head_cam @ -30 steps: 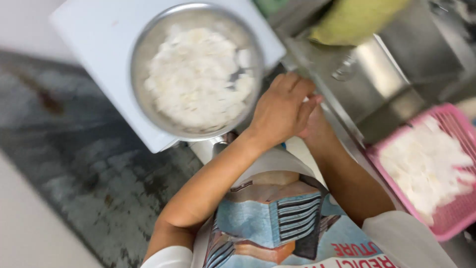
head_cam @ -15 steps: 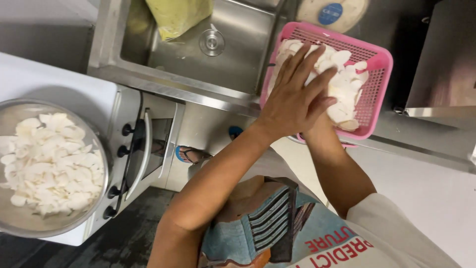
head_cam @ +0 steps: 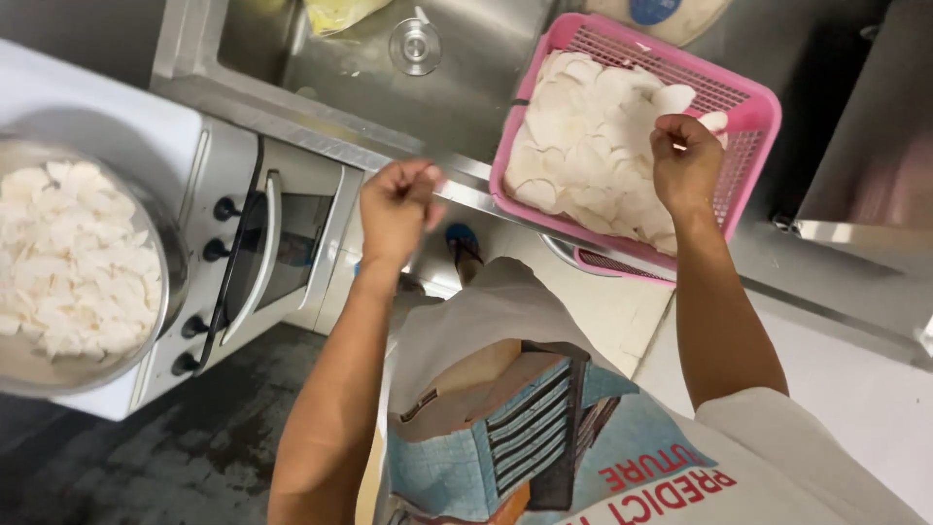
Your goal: Separating thin fruit slices in a bowl and then deep frying them in a commercial fryer.
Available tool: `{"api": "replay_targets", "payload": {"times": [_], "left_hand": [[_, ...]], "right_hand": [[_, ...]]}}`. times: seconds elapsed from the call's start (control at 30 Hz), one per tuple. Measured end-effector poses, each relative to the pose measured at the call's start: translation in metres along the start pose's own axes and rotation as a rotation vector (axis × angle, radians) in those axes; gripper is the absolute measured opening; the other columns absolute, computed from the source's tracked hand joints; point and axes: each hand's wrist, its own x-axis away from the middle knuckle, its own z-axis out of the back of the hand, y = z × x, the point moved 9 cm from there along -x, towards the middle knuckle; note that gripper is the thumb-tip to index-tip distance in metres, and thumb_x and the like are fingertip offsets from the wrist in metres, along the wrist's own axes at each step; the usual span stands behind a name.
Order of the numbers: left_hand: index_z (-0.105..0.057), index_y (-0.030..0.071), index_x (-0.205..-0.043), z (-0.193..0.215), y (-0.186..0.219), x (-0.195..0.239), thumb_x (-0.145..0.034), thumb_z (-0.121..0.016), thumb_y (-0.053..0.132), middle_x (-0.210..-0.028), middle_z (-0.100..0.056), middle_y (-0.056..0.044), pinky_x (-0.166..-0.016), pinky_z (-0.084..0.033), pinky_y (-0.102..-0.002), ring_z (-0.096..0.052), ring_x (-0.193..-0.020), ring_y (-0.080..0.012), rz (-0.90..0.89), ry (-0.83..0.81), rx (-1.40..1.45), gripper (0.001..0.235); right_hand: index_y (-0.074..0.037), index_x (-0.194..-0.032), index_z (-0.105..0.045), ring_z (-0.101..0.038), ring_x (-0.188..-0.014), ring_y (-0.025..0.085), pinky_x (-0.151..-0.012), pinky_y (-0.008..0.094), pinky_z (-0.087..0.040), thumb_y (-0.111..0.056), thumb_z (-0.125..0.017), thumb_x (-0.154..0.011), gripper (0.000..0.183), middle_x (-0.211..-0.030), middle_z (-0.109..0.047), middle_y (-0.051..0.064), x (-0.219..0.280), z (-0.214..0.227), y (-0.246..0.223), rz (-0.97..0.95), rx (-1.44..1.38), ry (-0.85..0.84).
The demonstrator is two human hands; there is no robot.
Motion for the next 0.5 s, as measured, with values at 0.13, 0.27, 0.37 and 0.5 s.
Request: {"api": "replay_targets", "payload": {"times": [0.13, 0.27, 0.37, 0.5], "left_hand": [[-0.055, 0.016, -0.075, 0.067, -0.011, 0.046, -0.100, -0.058, 0.042, -0.061, -0.063, 0.000, -0.050, -0.037, -0.028, -0.040, -0.047, -0.0085, 0.166, 0.154, -0.421, 0.037], [-0.063, 0.016, -0.098, 0.144, -0.109, 0.062, -0.095, -0.052, 0.008, -0.080, -0.075, -0.012, -0.046, -0.037, -0.027, -0.049, -0.051, -0.0121, 0.152, 0.282, -0.176, 0.014], [-0.068, 0.016, -0.112, 0.186, -0.148, 0.097, -0.090, -0.069, 0.009, -0.097, -0.077, -0.003, -0.077, -0.055, -0.023, -0.071, -0.080, -0.0106, 0.070, 0.371, -0.319, 0.023], [-0.067, 0.016, -0.119, 0.232, -0.177, 0.195, -0.093, -0.063, 0.024, -0.109, -0.069, 0.001, -0.090, -0.049, -0.027, -0.065, -0.096, -0.0132, 0.393, 0.528, -0.194, 0.027]], "right_hand": [[-0.002, -0.128, -0.070, -0.060, -0.118, 0.036, -0.098, 0.046, -0.050, -0.016, -0.069, -0.103, 0.029, -0.130, -0.067, 0.018, 0.007, -0.048, -0.020, 0.204, 0.341, -0.186], [0.003, -0.130, -0.067, -0.055, -0.123, 0.042, -0.111, 0.047, -0.040, -0.014, -0.069, -0.100, 0.035, -0.132, -0.063, 0.025, 0.000, -0.099, 0.000, 0.585, 0.397, -0.219], [0.006, -0.131, -0.066, -0.060, -0.110, 0.044, -0.100, 0.049, -0.043, -0.001, -0.067, -0.096, 0.036, -0.125, -0.068, 0.025, -0.014, -0.116, -0.039, 0.762, 0.385, -0.168], [-0.003, -0.143, -0.067, -0.065, -0.107, 0.039, -0.088, 0.046, -0.053, -0.007, -0.066, -0.094, 0.049, -0.125, -0.071, 0.018, -0.060, -0.127, 0.001, 0.655, 0.595, -0.293]]}}
